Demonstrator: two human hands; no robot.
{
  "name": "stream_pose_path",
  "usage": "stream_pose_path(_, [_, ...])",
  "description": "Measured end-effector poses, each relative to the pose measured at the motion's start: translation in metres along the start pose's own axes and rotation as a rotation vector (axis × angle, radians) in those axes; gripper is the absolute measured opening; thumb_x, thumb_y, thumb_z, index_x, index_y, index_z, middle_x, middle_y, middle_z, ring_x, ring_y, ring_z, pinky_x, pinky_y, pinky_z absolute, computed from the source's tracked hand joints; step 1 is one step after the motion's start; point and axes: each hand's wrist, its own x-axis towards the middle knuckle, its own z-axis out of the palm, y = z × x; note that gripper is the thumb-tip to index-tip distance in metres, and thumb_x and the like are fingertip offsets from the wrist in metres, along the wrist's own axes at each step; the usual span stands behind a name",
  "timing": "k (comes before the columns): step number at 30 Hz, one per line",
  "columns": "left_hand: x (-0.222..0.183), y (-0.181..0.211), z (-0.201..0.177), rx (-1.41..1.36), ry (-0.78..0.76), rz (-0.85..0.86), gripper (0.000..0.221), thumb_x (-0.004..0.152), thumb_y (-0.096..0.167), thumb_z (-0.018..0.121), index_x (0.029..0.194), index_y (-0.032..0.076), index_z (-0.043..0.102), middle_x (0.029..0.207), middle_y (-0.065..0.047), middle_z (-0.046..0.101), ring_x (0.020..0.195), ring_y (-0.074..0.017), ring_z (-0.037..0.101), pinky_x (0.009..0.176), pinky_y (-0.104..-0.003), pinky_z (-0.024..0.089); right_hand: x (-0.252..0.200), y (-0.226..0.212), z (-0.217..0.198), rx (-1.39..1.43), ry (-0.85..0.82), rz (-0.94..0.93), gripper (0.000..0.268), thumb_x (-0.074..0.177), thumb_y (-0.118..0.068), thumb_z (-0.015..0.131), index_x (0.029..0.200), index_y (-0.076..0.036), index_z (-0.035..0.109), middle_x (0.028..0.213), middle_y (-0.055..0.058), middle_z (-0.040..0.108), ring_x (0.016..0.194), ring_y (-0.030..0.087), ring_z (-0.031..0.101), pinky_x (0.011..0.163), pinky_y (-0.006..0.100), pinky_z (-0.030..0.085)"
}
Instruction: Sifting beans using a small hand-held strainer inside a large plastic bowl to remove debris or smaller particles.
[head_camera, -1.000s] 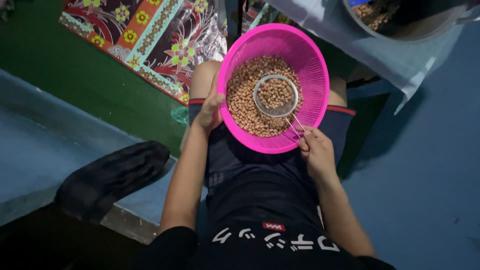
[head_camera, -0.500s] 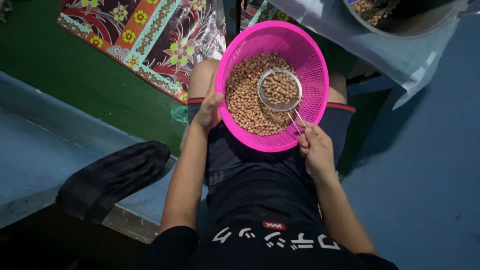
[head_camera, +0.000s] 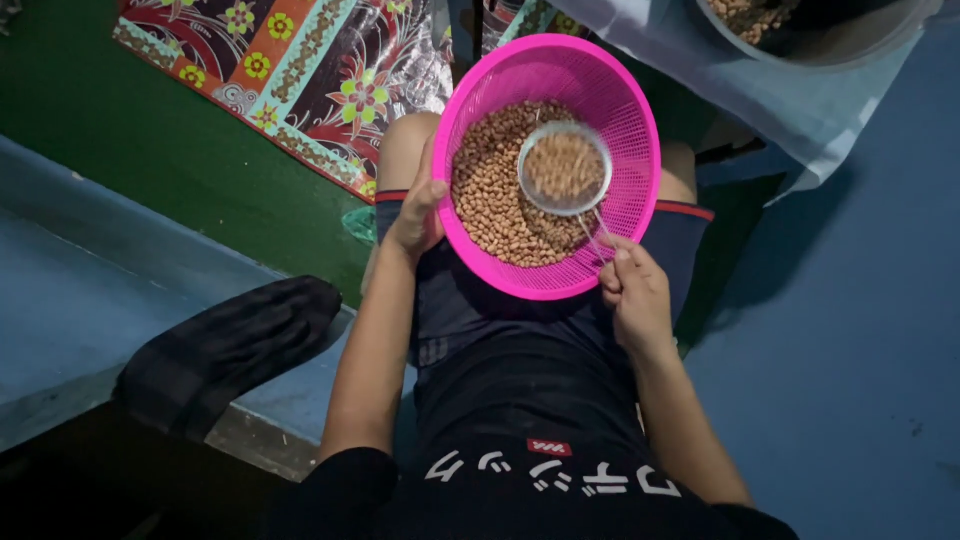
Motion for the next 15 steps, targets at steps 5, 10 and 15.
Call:
stream_pose_path(5, [-0.001, 0.0, 0.003, 0.026, -0.008, 0.016, 0.081, 0.091, 0.042, 0.063, 0.159, 0.02, 0.025, 0.155, -0.02, 0.04, 0.133, -0.0396, 0.051, 0.108, -0.057, 0.049, -0.004, -0.014, 0.008, -0.044, 0.043, -0.081, 0.032, 0.11, -0.008, 0.042, 0.135, 0.004, 0.056, 0.068, -0.001, 0.034, 0.056, 0.004, 0.038, 0.045, 0.015, 0.031])
stream_pose_path(10, [0.002, 0.001, 0.003, 0.008, -0.004, 0.016, 0.081, 0.091, 0.04, 0.062, 0.159, 0.02, 0.023, 0.153, -0.023, 0.04, 0.132, -0.0425, 0.052, 0.106, -0.059, 0.049, 0.004, 0.003, -0.004, -0.021, 0.078, -0.027, 0.031, 0.109, -0.008, 0.039, 0.131, 0.004, 0.057, 0.062, -0.002, 0.031, 0.045, 0.003, 0.028, 0.04, 0.015, 0.024])
stream_pose_path(15, [-0.001, 0.003, 0.007, 0.004, 0.0, 0.011, 0.083, 0.09, 0.041, 0.064, 0.159, 0.02, 0.024, 0.154, -0.021, 0.04, 0.133, -0.0401, 0.051, 0.108, -0.057, 0.049, -0.002, -0.001, -0.001, -0.096, 0.08, -0.043, 0.031, 0.109, -0.008, 0.04, 0.133, 0.001, 0.057, 0.063, 0.0, 0.034, 0.045, 0.004, 0.031, 0.041, 0.016, 0.025])
